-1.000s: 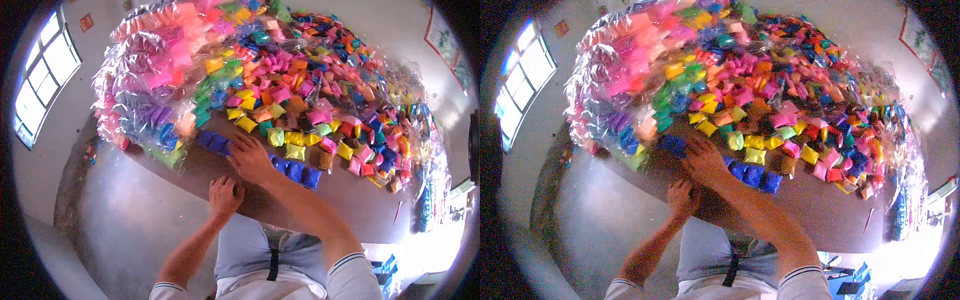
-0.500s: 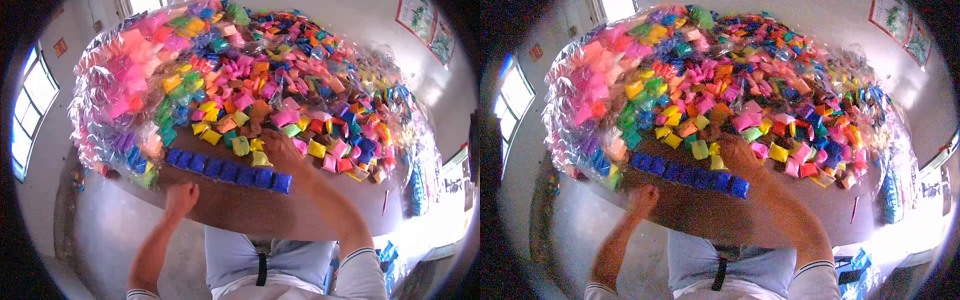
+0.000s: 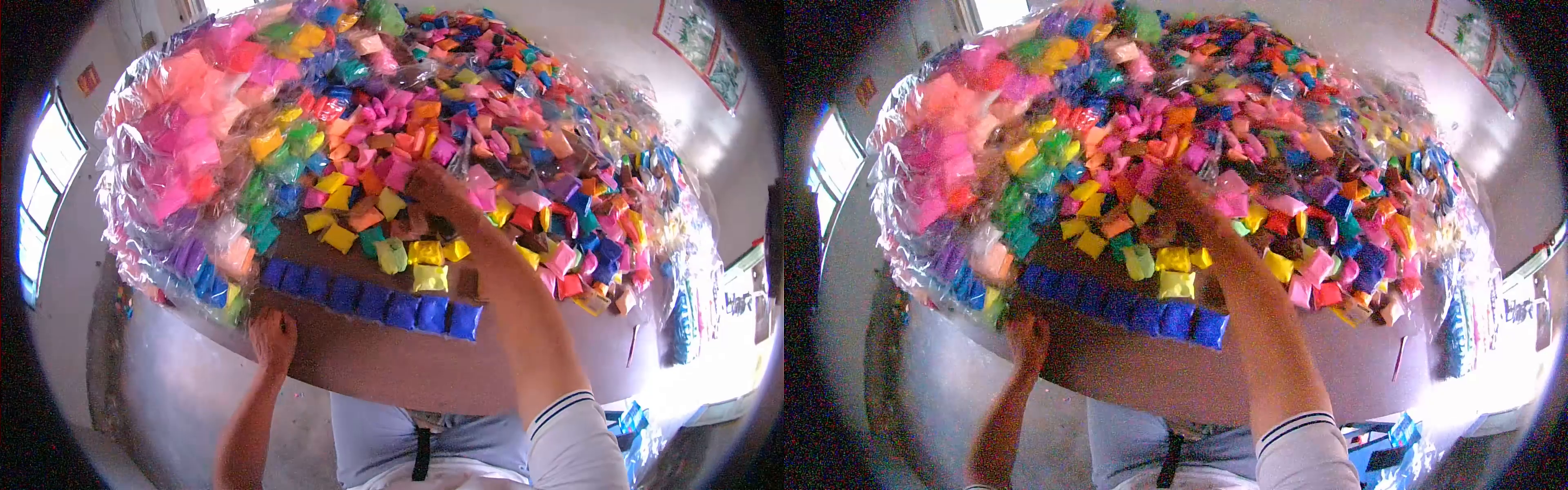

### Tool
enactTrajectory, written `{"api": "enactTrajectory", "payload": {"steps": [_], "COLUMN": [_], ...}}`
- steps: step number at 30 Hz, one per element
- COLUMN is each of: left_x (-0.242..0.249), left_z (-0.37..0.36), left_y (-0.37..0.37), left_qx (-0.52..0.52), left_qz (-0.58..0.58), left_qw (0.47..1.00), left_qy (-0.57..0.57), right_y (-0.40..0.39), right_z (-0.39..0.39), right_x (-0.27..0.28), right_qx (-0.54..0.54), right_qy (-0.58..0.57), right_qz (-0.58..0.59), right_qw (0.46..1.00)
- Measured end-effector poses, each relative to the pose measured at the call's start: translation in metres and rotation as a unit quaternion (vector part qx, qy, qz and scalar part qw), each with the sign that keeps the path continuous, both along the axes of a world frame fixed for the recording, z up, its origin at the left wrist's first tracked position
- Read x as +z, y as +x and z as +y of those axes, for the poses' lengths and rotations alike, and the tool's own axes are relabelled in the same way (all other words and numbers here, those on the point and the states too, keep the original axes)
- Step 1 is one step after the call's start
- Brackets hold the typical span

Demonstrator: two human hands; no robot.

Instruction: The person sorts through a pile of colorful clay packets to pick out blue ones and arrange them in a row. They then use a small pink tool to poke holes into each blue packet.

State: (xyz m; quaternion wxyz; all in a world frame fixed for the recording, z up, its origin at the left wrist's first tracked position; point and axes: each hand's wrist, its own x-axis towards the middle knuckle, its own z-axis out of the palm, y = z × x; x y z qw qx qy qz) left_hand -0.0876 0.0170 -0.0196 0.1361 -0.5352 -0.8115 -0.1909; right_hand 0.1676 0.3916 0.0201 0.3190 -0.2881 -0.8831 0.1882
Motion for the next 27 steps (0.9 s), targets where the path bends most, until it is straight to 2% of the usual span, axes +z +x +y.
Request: {"api": "enactTrajectory", "payload": {"steps": [2, 3, 5, 7, 9, 11, 13, 16, 19, 25, 27], "left_x": [-0.006, -0.006, -0.005, -0.001, 0.012, 0.023, 0.029, 0.033, 0.026, 0.021, 0.016], "left_z": [-0.001, -0.002, -0.003, -0.002, 0.002, 0.003, 0.004, 0.005, 0.009, 0.002, 0.002], "left_y": [-0.004, -0.003, -0.001, 0.001, 0.009, 0.011, 0.01, 0.014, 0.015, 0.009, 0.007], "left_qx": [0.004, 0.003, -0.006, -0.026, -0.013, -0.003, 0.004, 0.009, -0.027, 0.001, -0.007], "left_qz": [0.001, 0.001, 0.003, 0.01, -0.038, -0.069, -0.085, -0.067, 0.027, -0.067, -0.038], "left_qw": [1.0, 1.0, 1.0, 0.999, 0.999, 0.998, 0.995, 0.996, 0.996, 0.997, 0.999], "left_qy": [0.004, 0.006, 0.02, 0.043, 0.031, -0.003, -0.06, -0.056, 0.081, -0.043, -0.021], "right_y": [-0.004, 0.004, -0.004, -0.015, -0.03, -0.055, -0.076, -0.096, -0.115, -0.103, -0.068], "right_z": [0.024, 0.031, 0.002, -0.002, -0.002, 0.002, -0.001, -0.034, -0.04, -0.031, -0.025], "right_x": [-0.004, 0.01, 0.06, 0.044, 0.022, -0.008, -0.021, -0.009, -0.004, 0.006, 0.019], "right_qx": [0.06, -0.009, -0.115, -0.077, -0.096, -0.168, -0.167, -0.128, -0.101, -0.099, -0.109], "right_qy": [-0.112, -0.098, -0.089, -0.176, -0.126, 0.065, 0.094, 0.129, 0.122, 0.205, 0.232], "right_qz": [0.07, -0.027, -0.109, 0.037, 0.047, -0.08, -0.059, -0.056, -0.037, 0.077, 0.072], "right_qw": [0.989, 0.995, 0.983, 0.981, 0.986, 0.98, 0.98, 0.982, 0.987, 0.971, 0.964]}}
